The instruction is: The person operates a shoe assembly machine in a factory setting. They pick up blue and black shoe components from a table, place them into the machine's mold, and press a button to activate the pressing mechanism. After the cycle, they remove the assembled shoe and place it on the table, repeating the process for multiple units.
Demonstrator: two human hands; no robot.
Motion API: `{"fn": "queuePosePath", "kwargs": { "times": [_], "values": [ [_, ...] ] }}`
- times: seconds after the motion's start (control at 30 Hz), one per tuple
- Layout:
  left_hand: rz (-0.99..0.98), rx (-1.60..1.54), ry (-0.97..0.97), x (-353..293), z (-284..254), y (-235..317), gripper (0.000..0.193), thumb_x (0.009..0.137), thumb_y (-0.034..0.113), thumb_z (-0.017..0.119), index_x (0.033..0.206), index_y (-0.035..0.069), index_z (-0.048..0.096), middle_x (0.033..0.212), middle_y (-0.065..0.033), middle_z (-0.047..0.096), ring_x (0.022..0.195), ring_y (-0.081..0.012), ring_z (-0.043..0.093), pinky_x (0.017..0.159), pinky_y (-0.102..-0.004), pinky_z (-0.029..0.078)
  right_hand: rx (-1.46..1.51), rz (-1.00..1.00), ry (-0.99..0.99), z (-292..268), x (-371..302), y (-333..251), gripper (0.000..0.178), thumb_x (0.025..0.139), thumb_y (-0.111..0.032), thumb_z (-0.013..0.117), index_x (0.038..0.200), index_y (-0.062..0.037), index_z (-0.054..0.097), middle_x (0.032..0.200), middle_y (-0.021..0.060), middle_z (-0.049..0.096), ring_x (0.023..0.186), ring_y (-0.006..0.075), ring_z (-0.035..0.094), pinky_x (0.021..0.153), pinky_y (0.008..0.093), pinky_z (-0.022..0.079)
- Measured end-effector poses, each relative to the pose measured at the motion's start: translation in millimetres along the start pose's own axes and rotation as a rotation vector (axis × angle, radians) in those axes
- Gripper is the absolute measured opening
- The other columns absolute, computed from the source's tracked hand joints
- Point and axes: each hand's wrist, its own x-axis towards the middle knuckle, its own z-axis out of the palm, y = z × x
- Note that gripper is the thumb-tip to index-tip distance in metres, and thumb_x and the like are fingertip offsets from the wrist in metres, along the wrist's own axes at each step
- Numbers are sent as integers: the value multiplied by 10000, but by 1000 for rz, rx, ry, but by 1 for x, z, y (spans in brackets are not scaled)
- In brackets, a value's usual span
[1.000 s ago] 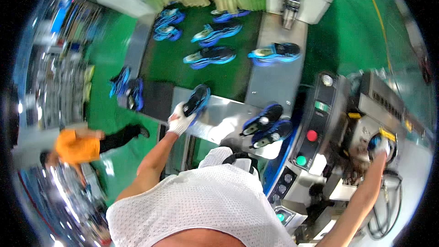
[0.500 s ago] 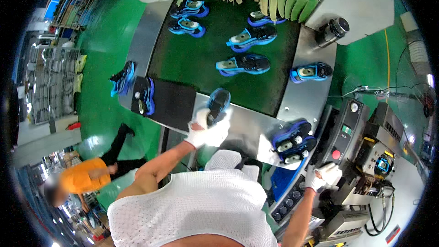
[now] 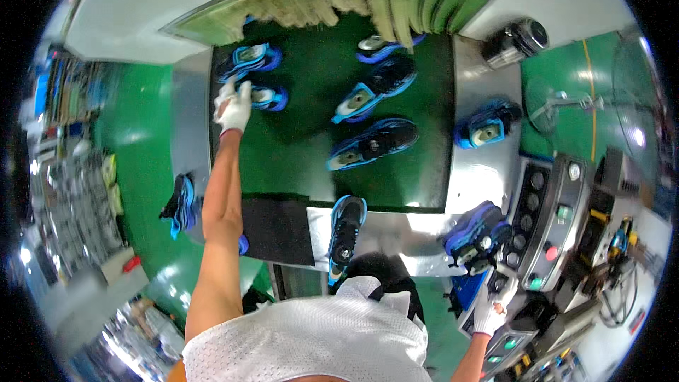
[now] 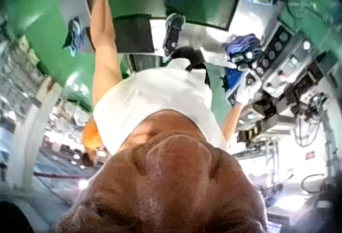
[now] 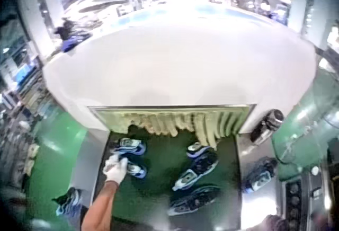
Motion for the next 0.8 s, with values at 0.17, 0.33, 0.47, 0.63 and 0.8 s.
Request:
{"fn": "queuePosePath", "kwargs": {
  "times": [0.17, 0.33, 0.47, 0.63, 0.8],
  "values": [
    [161, -385, -56, -23, 0, -48, 365, 1004, 361, 627, 1221, 74, 682, 1283, -139, 662, 1143, -343, 610, 1005, -412, 486, 274, 101, -19, 5, -12, -9, 796, 862, -179, 773, 1530, 15, 386, 1537, 245, 448, 1421, 393, 449, 1184, 444, 356],
    [559, -291, 114, -131, -103, -18, 265, 1066, 172, 561, 1179, -45, 661, 1153, -207, 684, 1068, -340, 657, 966, -416, 516, 337, 46, -116, -66, -29, -85, 705, 865, -250, 771, 1435, 35, 470, 1407, 254, 566, 1336, 379, 542, 1120, 425, 436],
    [762, -335, -69, -228, -170, 70, 211, 1008, 149, 637, 1082, -43, 683, 1055, -191, 695, 953, -332, 670, 882, -432, 526, 745, -188, -236, -28, -67, -99, 895, 871, -476, 728, 1490, 84, 406, 1504, 301, 470, 1410, 412, 467, 1180, 429, 389],
    [1347, -506, -496, -382, -179, 228, 85, 877, 61, 742, 939, 9, 715, 950, -154, 719, 880, -332, 697, 818, -420, 544, 443, -466, 29, -28, -71, -149, 717, 816, -327, 734, 1386, 53, 522, 1388, 303, 557, 1296, 411, 566, 1077, 440, 472],
    [1955, -792, -753, -549, -209, 363, 171, 823, 84, 790, 975, 29, 733, 945, -140, 727, 893, -292, 711, 825, -403, 556, 734, -314, 430, -64, -78, -26, 456, 799, -167, 700, 1201, 10, 577, 1074, 237, 651, 1007, 424, 661, 876, 461, 543]
  ]
}}
